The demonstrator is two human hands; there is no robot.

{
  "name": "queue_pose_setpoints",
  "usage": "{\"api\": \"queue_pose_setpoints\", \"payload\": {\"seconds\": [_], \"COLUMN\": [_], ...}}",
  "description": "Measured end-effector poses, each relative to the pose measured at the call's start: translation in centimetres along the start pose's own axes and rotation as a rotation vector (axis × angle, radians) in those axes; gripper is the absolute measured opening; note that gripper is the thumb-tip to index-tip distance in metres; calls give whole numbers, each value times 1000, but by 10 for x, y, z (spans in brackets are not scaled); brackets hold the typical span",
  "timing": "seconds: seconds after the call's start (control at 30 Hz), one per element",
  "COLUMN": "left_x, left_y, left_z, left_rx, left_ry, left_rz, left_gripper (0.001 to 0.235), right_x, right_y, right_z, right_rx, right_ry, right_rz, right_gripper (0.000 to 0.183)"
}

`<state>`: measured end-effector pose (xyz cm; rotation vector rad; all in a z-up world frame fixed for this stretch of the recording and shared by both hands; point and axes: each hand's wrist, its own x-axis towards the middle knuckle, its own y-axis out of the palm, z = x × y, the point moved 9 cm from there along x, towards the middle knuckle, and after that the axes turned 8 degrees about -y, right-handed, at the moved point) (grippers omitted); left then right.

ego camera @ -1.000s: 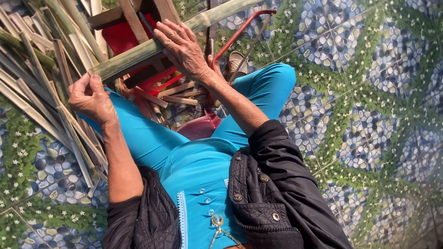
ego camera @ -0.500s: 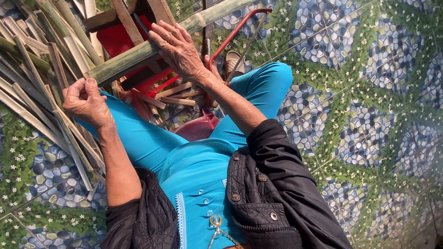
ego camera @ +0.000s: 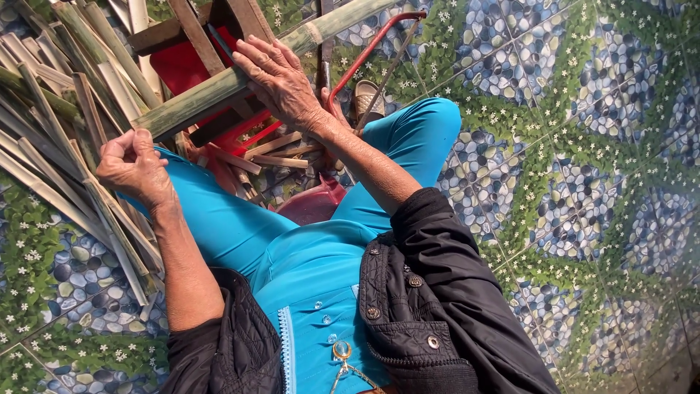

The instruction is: The person sits cross-legged on a tiled floor and uses a red bow saw to cut a long bamboo pole resting on a small wooden stand. The person repeatedly positions the bamboo, saws through it, and adjusts the pole to continue cutting.

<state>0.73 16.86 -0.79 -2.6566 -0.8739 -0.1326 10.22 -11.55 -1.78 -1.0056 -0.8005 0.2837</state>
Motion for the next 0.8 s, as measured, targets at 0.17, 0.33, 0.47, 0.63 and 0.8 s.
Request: {"api": "queue_pose_setpoints", "payload": {"seconds": [0.17,0.33,0.47,0.63,0.8], "left_x": [1,1,0,3,5], "left_y": [4,4,1,0,1], "left_z": [11,2,3,3,3], "left_rx": [-45,-12,-49,-11,-7], "left_ry": [-36,-67,-64,-40,-42], "left_rz": [3,-1,15,38,74], "left_gripper": [12,12,12,16,16], "right_x": [0,0,1,1,3], "right_y": [-1,0,-2,0,-2], "right_z": [1,-1,1,0,2], "right_rx": [10,-4,10,-6,-15], "right_ry": [0,2,-6,2,-8], "right_rz": [14,-17,-16,-7,14], "right_gripper": [43,42,42,41,43]}}
